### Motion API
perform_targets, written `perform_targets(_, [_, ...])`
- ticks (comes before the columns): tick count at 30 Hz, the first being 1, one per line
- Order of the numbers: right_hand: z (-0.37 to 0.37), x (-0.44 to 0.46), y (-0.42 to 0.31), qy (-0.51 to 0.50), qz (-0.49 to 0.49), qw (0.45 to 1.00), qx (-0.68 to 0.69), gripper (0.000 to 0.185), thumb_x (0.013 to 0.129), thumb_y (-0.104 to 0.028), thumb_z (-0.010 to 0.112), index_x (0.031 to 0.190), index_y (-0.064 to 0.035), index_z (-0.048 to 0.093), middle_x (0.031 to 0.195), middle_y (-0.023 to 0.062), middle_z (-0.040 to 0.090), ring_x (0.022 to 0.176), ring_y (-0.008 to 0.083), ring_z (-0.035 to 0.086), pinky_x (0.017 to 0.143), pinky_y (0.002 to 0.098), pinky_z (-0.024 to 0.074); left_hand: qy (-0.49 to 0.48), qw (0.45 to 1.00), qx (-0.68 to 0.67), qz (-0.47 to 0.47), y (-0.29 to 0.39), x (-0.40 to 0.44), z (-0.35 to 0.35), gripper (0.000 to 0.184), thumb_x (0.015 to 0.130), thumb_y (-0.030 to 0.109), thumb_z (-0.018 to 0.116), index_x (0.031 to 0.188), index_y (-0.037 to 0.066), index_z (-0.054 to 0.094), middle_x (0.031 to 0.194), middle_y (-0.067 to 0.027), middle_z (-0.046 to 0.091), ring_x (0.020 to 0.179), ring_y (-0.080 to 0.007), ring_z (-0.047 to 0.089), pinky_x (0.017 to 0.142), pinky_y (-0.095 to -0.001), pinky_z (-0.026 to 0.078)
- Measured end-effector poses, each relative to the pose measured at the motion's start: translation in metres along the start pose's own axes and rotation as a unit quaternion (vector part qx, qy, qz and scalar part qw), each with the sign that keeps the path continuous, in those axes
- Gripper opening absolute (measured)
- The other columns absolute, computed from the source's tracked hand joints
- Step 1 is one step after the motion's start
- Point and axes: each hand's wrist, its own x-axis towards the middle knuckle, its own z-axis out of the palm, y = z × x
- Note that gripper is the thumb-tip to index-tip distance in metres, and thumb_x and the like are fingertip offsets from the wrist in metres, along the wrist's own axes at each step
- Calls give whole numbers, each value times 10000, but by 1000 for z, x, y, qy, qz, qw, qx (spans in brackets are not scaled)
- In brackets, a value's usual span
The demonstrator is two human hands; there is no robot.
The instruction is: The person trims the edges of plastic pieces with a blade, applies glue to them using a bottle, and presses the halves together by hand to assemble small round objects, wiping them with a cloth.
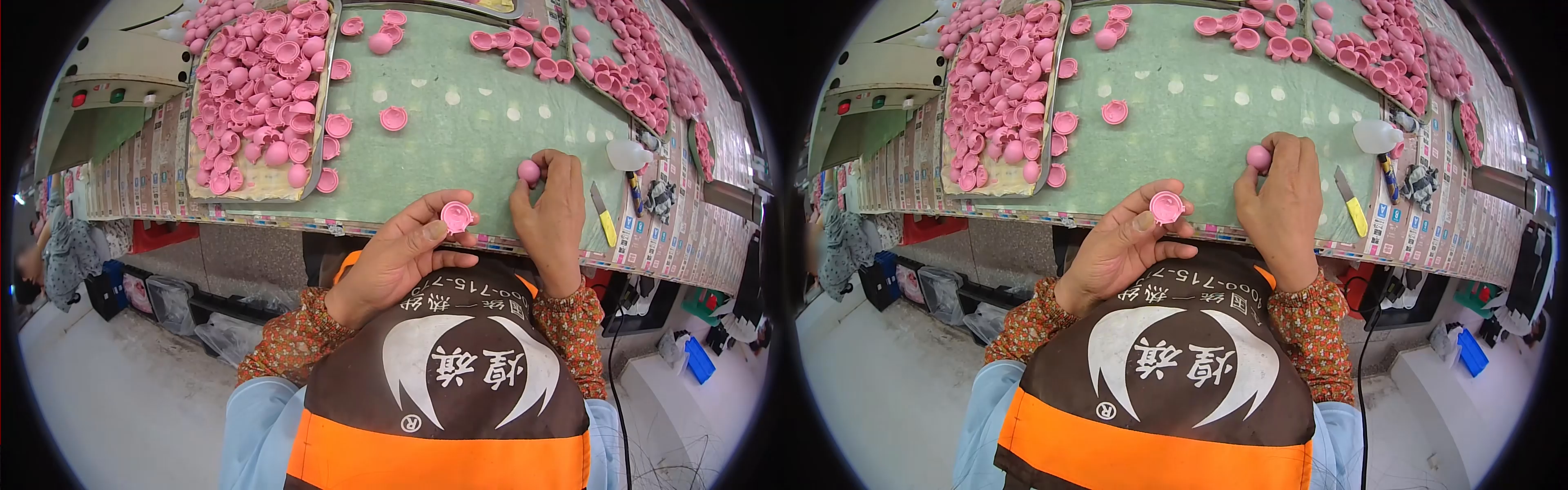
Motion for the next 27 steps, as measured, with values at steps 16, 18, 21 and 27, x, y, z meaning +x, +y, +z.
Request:
perform_targets(16, [-41,-30,-52,-167,-23,934,314,412,781,54,644,1163,-35,518,1065,74,483,871,124,507,771,252,444,18,995,101,-2,3,1,13,412,1029,146,566,1416,48,461,1306,-52,554,1212,-142,556,1013,-340,509])
perform_targets(18, [-42,-29,-52,-167,-36,937,306,415,780,53,649,1163,-35,519,1070,76,485,875,127,512,770,251,447,9,994,107,-12,4,0,14,377,1022,135,577,1377,56,480,1316,-79,576,1232,-185,573,1062,-370,476])
perform_targets(21, [-40,-30,-51,-165,-45,936,308,413,782,54,655,1163,-35,521,1079,80,489,878,132,518,765,250,452,-6,989,150,0,1,1,12,405,1020,138,587,1394,38,467,1332,-69,555,1234,-143,546,1050,-331,473])
perform_targets(27, [-47,-29,-53,-188,-47,936,294,393,798,63,657,1158,-31,528,1085,84,492,917,141,555,783,258,475,-20,986,164,23,0,1,11,386,1010,111,601,1368,35,478,1338,-69,553,1237,-143,543,1068,-320,444])
